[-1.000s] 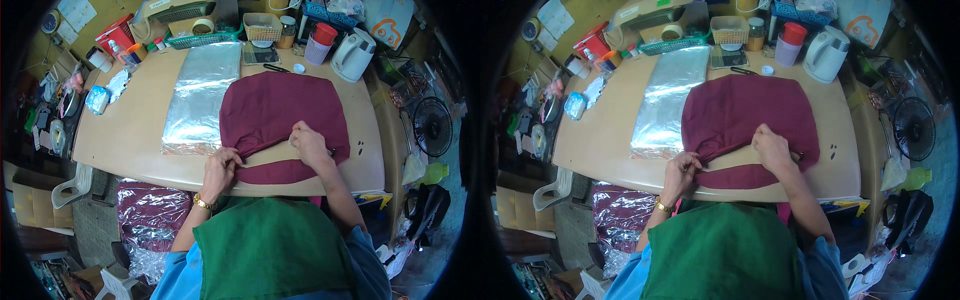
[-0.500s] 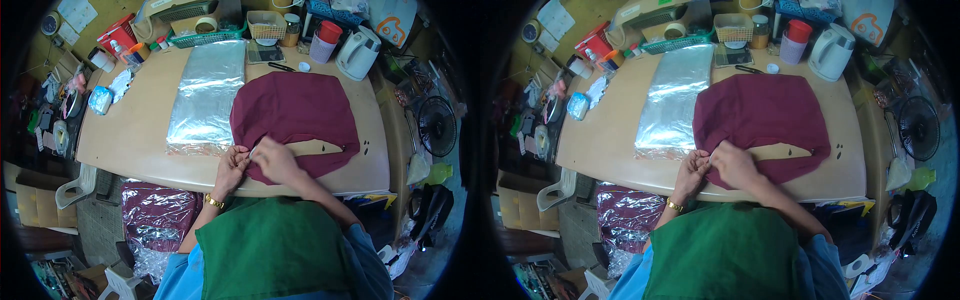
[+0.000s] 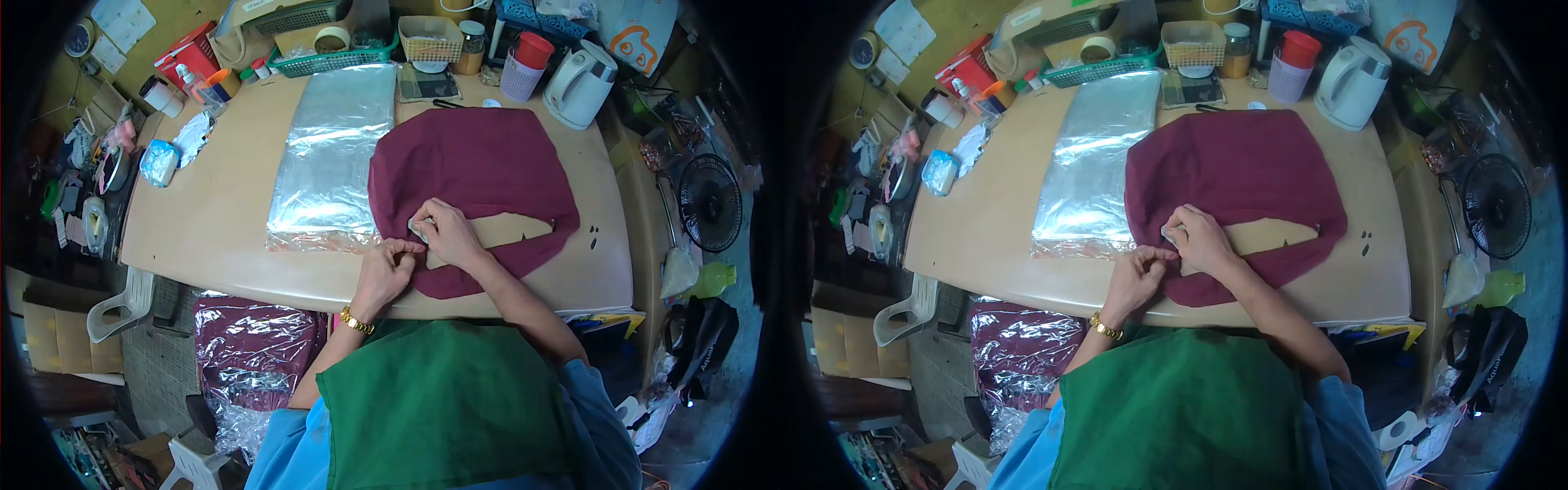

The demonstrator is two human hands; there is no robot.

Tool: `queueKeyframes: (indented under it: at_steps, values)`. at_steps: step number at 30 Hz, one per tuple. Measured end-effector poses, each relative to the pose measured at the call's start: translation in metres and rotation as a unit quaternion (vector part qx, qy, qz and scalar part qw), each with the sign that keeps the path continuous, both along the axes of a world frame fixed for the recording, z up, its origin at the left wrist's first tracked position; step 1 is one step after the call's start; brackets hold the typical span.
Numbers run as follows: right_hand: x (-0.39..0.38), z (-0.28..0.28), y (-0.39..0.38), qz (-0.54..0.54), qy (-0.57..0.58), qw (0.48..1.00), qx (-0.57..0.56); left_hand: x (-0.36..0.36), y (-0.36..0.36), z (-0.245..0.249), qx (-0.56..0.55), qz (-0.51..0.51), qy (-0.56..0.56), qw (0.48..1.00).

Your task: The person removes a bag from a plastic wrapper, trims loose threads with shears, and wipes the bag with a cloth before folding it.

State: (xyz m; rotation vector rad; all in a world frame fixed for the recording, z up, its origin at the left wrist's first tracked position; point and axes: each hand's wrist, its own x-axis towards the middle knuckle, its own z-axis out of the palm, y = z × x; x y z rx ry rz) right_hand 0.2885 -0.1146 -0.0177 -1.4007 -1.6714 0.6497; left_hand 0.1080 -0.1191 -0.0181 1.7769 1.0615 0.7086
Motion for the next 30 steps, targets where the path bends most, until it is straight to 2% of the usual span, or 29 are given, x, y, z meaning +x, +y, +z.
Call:
queueKeyframes:
  at_steps: [2, 3, 4, 5, 7, 8, 9, 10, 11, 12, 14, 16, 23, 29, 30]
  values:
    - [0.006, -0.008, 0.009, 0.006, 0.034, 0.999, -0.04, 0.009, 0.002, 0.013, -0.014, -0.007, 0.015, 1.0]
    - [0.009, -0.014, 0.013, -0.003, 0.14, 0.986, -0.093, 0.012, 0.003, 0.016, -0.029, -0.012, 0.031, 0.999]
    - [0.013, -0.019, 0.016, -0.011, 0.243, 0.959, -0.142, 0.013, 0.004, 0.008, -0.079, -0.009, -0.01, 0.997]
    - [0.015, -0.013, 0.014, -0.011, 0.243, 0.96, -0.139, 0.012, 0.003, 0.005, -0.076, -0.01, -0.011, 0.997]
    - [0.017, 0.009, 0.0, -0.051, 0.384, 0.916, -0.105, 0.009, 0.0, 0.0, -0.164, -0.004, -0.103, 0.981]
    - [0.019, 0.017, -0.008, -0.065, 0.351, 0.93, -0.09, 0.008, -0.001, -0.005, -0.164, -0.005, -0.102, 0.981]
    - [0.016, 0.012, -0.018, -0.066, 0.352, 0.929, -0.09, 0.007, -0.003, -0.01, -0.211, 0.011, -0.171, 0.962]
    - [0.011, 0.005, -0.031, -0.048, 0.274, 0.958, -0.076, 0.007, -0.005, -0.014, -0.258, 0.028, -0.239, 0.936]
    - [0.005, 0.007, -0.041, -0.03, 0.192, 0.979, -0.062, 0.007, -0.007, -0.014, -0.258, 0.027, -0.238, 0.936]
    - [0.002, 0.017, -0.05, -0.014, -0.002, 0.999, -0.034, 0.008, -0.009, -0.014, -0.247, 0.032, -0.206, 0.946]
    - [0.0, 0.012, -0.045, -0.041, -0.028, 0.998, -0.026, 0.012, -0.012, -0.012, -0.237, 0.034, -0.173, 0.955]
    - [0.002, -0.002, -0.033, -0.081, -0.064, 0.994, 0.032, 0.014, -0.014, -0.008, -0.244, 0.033, -0.227, 0.942]
    - [-0.006, 0.006, -0.064, -0.05, -0.09, 0.993, 0.053, 0.009, -0.012, -0.017, -0.236, 0.015, -0.228, 0.945]
    - [-0.005, -0.004, -0.028, -0.121, -0.078, 0.988, 0.057, 0.011, -0.013, -0.013, -0.217, 0.014, -0.232, 0.948]
    - [-0.006, -0.003, -0.036, -0.093, -0.089, 0.988, 0.081, 0.012, -0.013, -0.014, -0.233, 0.019, -0.241, 0.942]
